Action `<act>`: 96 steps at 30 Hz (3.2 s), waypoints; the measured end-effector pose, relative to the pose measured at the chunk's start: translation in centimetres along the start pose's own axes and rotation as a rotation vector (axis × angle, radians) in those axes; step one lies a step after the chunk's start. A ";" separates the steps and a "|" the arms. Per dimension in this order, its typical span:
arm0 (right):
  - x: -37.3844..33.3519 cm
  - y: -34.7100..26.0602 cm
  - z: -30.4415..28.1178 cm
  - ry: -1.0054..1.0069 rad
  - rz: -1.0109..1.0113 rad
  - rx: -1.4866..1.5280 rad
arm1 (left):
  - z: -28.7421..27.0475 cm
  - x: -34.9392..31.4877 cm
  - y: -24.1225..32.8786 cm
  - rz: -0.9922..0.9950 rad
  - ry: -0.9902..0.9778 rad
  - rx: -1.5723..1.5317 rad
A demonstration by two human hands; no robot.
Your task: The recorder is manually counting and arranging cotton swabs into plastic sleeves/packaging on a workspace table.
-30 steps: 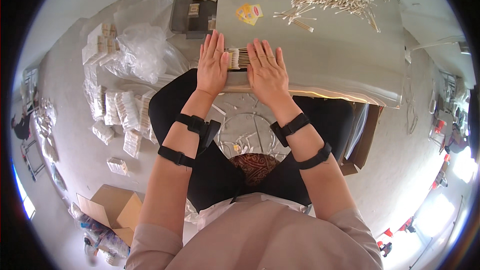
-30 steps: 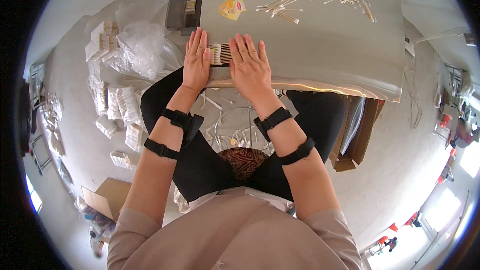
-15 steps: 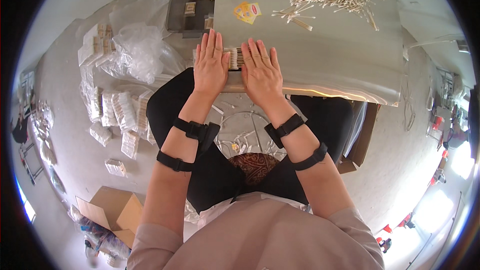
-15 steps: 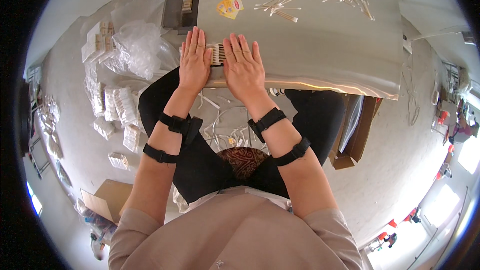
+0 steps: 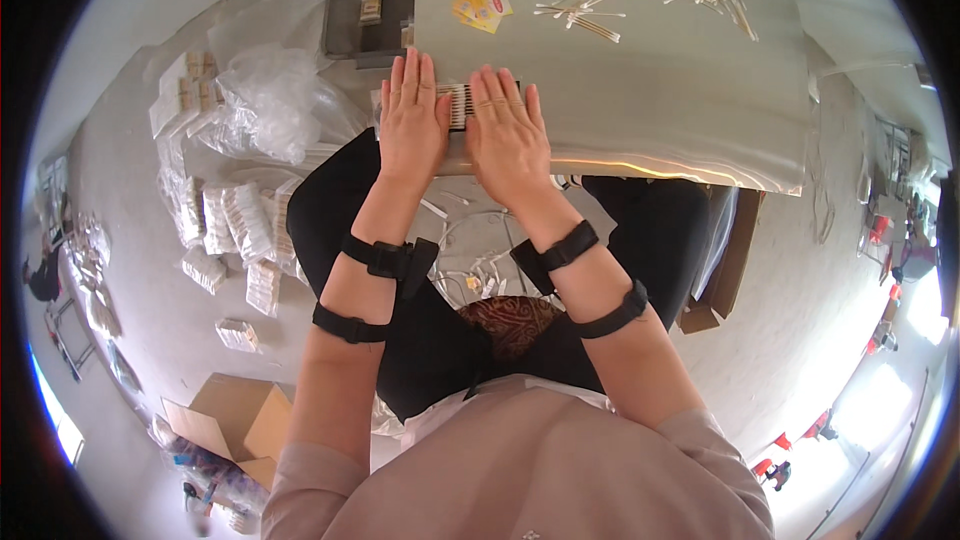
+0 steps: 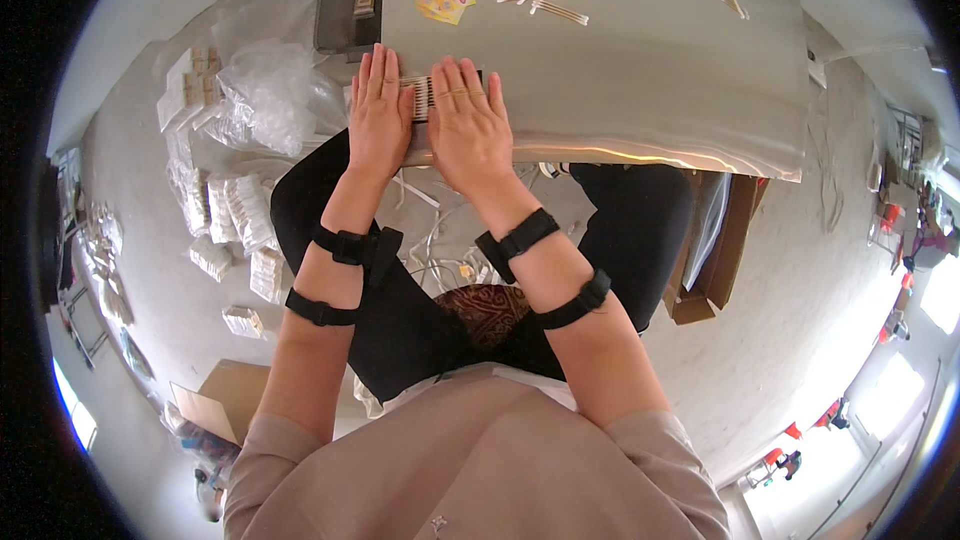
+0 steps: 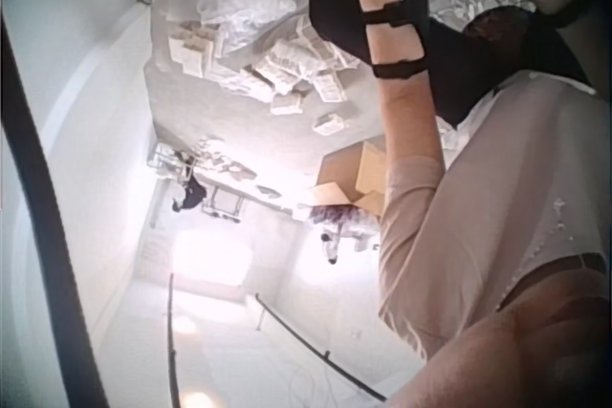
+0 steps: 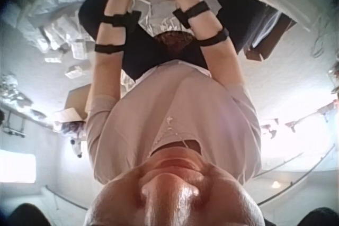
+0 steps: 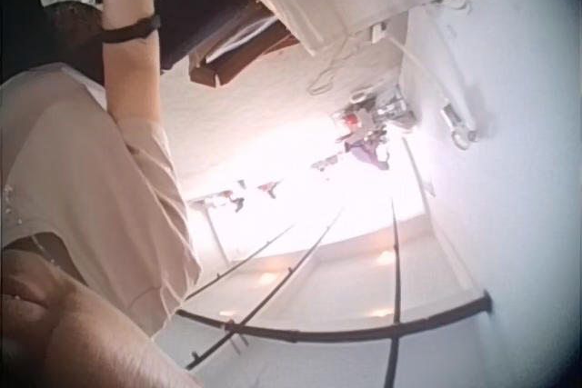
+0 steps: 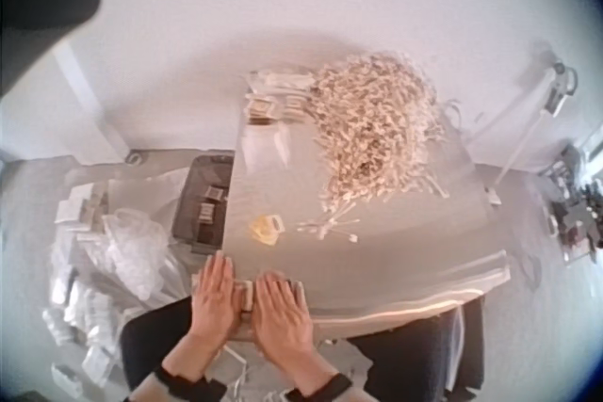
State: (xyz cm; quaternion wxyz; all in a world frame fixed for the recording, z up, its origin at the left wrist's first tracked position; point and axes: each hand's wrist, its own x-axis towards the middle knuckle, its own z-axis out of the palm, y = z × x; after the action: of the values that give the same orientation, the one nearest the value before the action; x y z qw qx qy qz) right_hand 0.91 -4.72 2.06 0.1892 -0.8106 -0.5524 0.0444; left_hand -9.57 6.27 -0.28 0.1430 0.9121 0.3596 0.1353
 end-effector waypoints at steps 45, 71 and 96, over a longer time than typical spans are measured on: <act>3.0 -3.3 1.8 0.223 0.209 1.098 | -1.7 0.9 -0.2 -0.384 0.275 -1.708; 1.6 12.4 -4.1 0.421 0.119 0.315 | 4.6 12.7 10.9 0.137 0.150 -0.217; -1.0 10.7 -4.1 0.396 0.102 0.378 | 2.7 6.9 8.7 -0.008 0.039 -0.358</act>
State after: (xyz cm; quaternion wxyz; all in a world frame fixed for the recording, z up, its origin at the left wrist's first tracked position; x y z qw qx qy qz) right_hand 11.10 -10.06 1.91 0.4388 -0.7807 -0.4449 -0.0031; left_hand 1.63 4.52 1.40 0.2966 0.8679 0.3359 0.2145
